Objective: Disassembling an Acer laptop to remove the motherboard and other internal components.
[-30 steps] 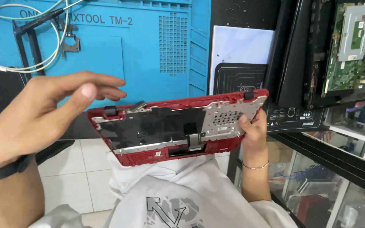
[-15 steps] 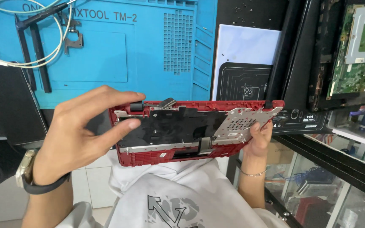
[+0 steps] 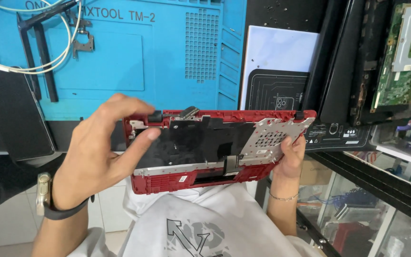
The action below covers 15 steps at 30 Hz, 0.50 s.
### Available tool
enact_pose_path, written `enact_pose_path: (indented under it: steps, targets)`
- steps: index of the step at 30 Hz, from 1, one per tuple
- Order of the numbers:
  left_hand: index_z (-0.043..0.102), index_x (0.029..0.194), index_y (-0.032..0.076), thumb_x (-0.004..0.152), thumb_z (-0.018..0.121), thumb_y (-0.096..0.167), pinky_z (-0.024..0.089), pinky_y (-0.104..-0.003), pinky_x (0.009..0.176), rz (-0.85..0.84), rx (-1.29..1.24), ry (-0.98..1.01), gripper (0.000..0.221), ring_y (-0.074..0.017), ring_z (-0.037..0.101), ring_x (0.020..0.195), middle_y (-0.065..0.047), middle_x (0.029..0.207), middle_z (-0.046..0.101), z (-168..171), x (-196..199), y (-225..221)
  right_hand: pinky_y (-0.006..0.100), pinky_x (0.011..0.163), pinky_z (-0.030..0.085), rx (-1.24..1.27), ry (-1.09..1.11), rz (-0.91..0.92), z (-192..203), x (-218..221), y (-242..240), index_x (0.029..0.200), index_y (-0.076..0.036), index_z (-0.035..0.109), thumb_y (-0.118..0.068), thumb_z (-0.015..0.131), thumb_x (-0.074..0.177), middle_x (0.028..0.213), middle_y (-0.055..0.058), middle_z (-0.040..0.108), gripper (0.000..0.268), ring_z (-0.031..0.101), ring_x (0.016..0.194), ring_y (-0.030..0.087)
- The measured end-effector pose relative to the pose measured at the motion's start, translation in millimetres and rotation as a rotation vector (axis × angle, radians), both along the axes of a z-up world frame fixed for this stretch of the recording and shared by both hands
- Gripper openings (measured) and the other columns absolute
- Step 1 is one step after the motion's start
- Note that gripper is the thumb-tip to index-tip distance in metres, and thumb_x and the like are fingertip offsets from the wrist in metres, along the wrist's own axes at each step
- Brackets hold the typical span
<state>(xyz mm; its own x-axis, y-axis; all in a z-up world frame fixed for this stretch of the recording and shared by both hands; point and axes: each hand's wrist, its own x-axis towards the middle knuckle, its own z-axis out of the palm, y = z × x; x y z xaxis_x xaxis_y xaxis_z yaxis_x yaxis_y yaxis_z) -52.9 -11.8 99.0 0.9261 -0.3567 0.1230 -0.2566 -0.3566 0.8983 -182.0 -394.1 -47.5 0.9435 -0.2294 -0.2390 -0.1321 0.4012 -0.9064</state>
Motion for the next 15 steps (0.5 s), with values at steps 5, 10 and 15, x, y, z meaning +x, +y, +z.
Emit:
enact_pose_path:
  steps: [5,10,15]
  targets:
    - [0.069,0.121,0.002,0.083,0.08,0.012,0.053,-0.038,0.076,-0.079,0.193,-0.115,0.041,-0.0294,0.063,0.092,-0.015,0.107,0.067,15,19,-15,0.036,0.103,0.054,-0.022,0.068,0.001,-2,0,1,0.136,0.005,0.057,-0.019,0.069,0.104,0.128,0.013,0.069,0.041,0.068,0.115,0.022]
    - [0.075,0.11,0.008,0.093,0.078,0.006,0.05,-0.036,0.08,-0.088,0.179,-0.092,0.018,-0.0259,0.061,0.092,-0.006,0.104,0.068,-7,22,-10,0.034,0.102,0.053,-0.054,0.132,-0.006,9,10,16,0.136,0.003,0.056,-0.018,0.067,0.103,0.127,0.012,0.068,0.041,0.067,0.115,0.02]
    - [0.074,0.109,0.01,0.092,0.08,0.001,0.051,-0.034,0.087,-0.05,0.1,-0.049,0.02,-0.0226,0.062,0.103,-0.004,0.114,0.069,-10,23,-7,0.033,0.102,0.052,-0.052,0.162,-0.028,10,15,18,0.137,0.003,0.056,-0.018,0.064,0.103,0.127,0.012,0.068,0.04,0.067,0.114,0.019]
